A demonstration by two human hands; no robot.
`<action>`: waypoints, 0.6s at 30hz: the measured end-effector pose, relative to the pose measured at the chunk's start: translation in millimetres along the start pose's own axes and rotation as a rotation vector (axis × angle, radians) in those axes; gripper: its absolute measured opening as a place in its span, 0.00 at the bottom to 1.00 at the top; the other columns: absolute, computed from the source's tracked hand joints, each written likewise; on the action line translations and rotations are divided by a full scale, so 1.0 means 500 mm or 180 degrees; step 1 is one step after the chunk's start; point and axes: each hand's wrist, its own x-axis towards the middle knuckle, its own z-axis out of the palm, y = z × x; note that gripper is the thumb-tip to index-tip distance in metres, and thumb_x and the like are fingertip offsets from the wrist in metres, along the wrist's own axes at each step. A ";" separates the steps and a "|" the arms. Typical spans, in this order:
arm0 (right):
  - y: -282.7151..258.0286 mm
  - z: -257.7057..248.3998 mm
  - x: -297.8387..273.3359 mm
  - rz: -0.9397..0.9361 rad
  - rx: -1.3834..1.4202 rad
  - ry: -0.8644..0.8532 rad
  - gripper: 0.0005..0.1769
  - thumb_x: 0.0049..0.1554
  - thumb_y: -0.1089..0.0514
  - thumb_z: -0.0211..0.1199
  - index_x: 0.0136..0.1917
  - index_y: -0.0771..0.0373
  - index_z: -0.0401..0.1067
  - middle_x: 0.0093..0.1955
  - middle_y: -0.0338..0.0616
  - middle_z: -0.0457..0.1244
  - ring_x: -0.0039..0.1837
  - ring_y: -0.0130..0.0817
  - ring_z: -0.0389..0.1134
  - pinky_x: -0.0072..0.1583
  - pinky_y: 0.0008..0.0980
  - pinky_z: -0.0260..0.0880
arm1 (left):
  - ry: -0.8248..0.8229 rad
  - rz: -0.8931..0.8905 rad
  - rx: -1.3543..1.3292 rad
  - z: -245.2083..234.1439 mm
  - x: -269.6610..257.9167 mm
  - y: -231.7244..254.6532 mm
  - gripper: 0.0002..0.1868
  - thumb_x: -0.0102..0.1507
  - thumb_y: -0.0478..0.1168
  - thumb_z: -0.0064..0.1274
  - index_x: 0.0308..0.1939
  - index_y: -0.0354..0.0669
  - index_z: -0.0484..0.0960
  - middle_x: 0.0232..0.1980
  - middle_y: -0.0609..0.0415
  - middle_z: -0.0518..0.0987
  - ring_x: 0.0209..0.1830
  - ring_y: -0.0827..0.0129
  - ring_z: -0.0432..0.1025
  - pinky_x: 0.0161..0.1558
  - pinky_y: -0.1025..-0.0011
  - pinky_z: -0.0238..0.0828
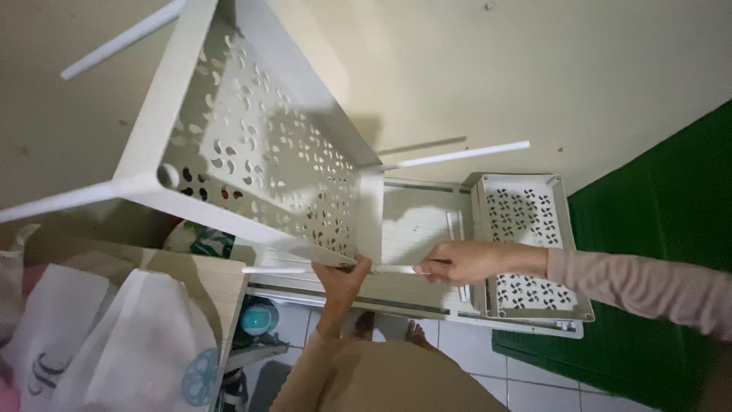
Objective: The person assembles a white plastic shelving unit by inserting white support poles into the corner sockets of perforated trays. The person handles multiple trays and poles, connecting them to form a multi-tiered structure.
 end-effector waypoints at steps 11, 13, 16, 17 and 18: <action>-0.081 0.005 -0.050 -0.0186 -0.1832 0.0790 0.25 0.67 0.42 0.45 0.68 0.58 0.69 0.37 0.48 0.63 0.31 0.34 0.64 0.31 0.30 0.66 | 0.0482 -0.0223 -0.0032 0.009 0.002 -0.017 0.25 0.50 0.27 0.64 0.47 0.30 0.69 0.34 0.52 0.79 0.26 0.73 0.75 0.26 0.73 0.75; -0.084 -0.020 -0.042 0.0448 -0.0591 0.0088 0.29 0.68 0.37 0.44 0.65 0.58 0.72 0.32 0.44 0.58 0.33 0.30 0.65 0.31 0.28 0.63 | 0.0265 -0.0124 0.0100 0.002 -0.008 -0.007 0.15 0.51 0.26 0.64 0.37 0.30 0.75 0.30 0.54 0.78 0.25 0.75 0.74 0.26 0.75 0.71; -0.084 -0.031 -0.034 0.0718 0.0061 -0.0143 0.32 0.67 0.36 0.44 0.58 0.63 0.78 0.31 0.38 0.57 0.35 0.25 0.68 0.32 0.25 0.62 | 0.0199 0.0141 0.0273 -0.002 -0.004 0.005 0.09 0.50 0.26 0.64 0.29 0.34 0.79 0.25 0.59 0.78 0.22 0.77 0.75 0.24 0.78 0.72; -0.084 -0.028 -0.036 0.0581 -0.0316 0.0059 0.30 0.67 0.37 0.45 0.57 0.60 0.78 0.31 0.38 0.61 0.34 0.30 0.65 0.32 0.26 0.62 | 0.0239 0.0253 0.0318 0.001 0.000 0.008 0.08 0.49 0.27 0.64 0.27 0.36 0.79 0.23 0.61 0.78 0.21 0.78 0.75 0.24 0.79 0.74; -0.084 -0.022 -0.040 0.0442 -0.0691 0.0261 0.27 0.66 0.38 0.45 0.57 0.57 0.77 0.31 0.38 0.64 0.33 0.34 0.62 0.33 0.27 0.63 | 0.0342 0.0276 0.0326 0.003 0.003 0.010 0.10 0.48 0.27 0.64 0.28 0.36 0.77 0.24 0.61 0.77 0.20 0.78 0.73 0.23 0.79 0.70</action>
